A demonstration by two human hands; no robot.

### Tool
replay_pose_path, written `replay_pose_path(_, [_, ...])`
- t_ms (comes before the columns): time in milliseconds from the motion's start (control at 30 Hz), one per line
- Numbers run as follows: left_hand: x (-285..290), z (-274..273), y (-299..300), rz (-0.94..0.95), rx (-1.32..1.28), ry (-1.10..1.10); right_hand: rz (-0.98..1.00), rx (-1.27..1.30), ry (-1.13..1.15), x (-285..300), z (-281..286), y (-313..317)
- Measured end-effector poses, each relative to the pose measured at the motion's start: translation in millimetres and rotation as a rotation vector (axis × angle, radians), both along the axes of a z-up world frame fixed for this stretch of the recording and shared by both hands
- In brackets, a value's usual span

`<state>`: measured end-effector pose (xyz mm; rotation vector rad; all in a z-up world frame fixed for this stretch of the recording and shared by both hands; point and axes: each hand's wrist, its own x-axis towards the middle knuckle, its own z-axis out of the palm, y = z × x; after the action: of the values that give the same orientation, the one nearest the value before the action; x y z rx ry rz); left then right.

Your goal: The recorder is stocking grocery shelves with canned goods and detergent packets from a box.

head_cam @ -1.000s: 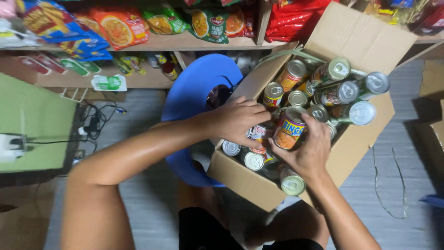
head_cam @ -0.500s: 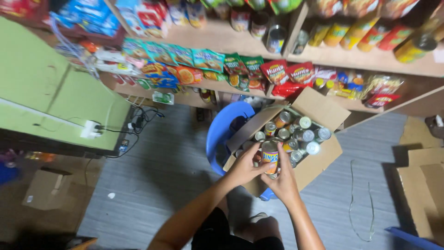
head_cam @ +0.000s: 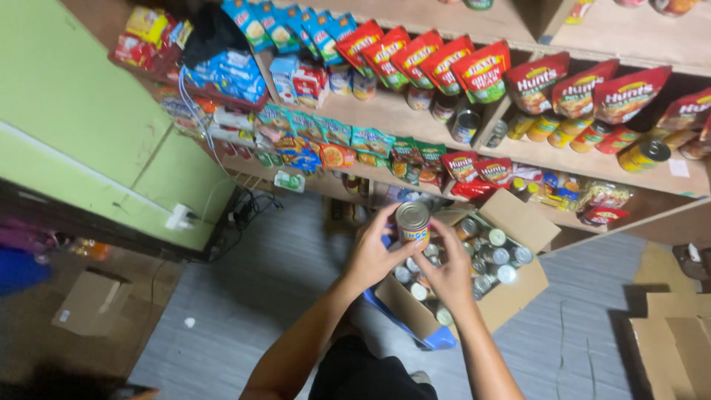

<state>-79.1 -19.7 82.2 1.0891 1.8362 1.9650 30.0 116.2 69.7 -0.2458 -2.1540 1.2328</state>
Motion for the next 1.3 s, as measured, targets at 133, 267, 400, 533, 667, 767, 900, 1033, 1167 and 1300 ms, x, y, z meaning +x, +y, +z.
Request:
replay_pose_path(133, [-68.4, 37.5, 22.5, -0.003, 0.021, 0.132, -0.181, 0.176, 0.043, -68.6, 29.1, 17.6])
replay_pose_path(267, [-143.4, 81.6, 45.6, -0.007, 0.073, 0.275, -0.215, 0.127, 0.030, -144.5, 71.2, 40.8])
replay_pose_path(400, [-220.0, 114.3, 80.6, -0.040, 0.158, 0.277, -0.239, 0.293, 0.167, -222.6, 114.4, 70.5])
replay_pose_path(533, [-289.2, 134.5, 122.4, 0.100, 0.088, 0.429, -0.230, 0.324, 0.264, -289.8, 140.0, 100.2])
replay_pose_path(667, [-342.2, 109.4, 169.7, 0.157, 0.142, 0.569, -0.203, 0.043, 0.167, -330.2, 141.2, 120.4])
replay_pose_path(767, [-344.2, 101.2, 179.8, 0.212, 0.066, 0.518, -0.290, 0.251, 0.145, -340.5, 132.1, 133.2])
replay_pose_path(900, [-344.6, 95.6, 182.4, 0.253, 0.110, 0.545, -0.209, 0.372, 0.260, -340.8, 123.1, 126.6])
replay_pose_path(1033, [-347.1, 103.2, 181.1, 0.166, 0.105, 0.477, -0.202, 0.185, 0.210, -340.6, 135.3, 118.6])
replay_pose_path(1167, [-347.0, 105.0, 181.6, 0.124, 0.098, 0.473, -0.311, 0.361, 0.178, -336.3, 138.9, 117.5])
replay_pose_path(1300, [-346.5, 106.4, 182.4, 0.146, 0.143, 0.520, -0.306, 0.267, 0.136, -336.2, 141.1, 116.5])
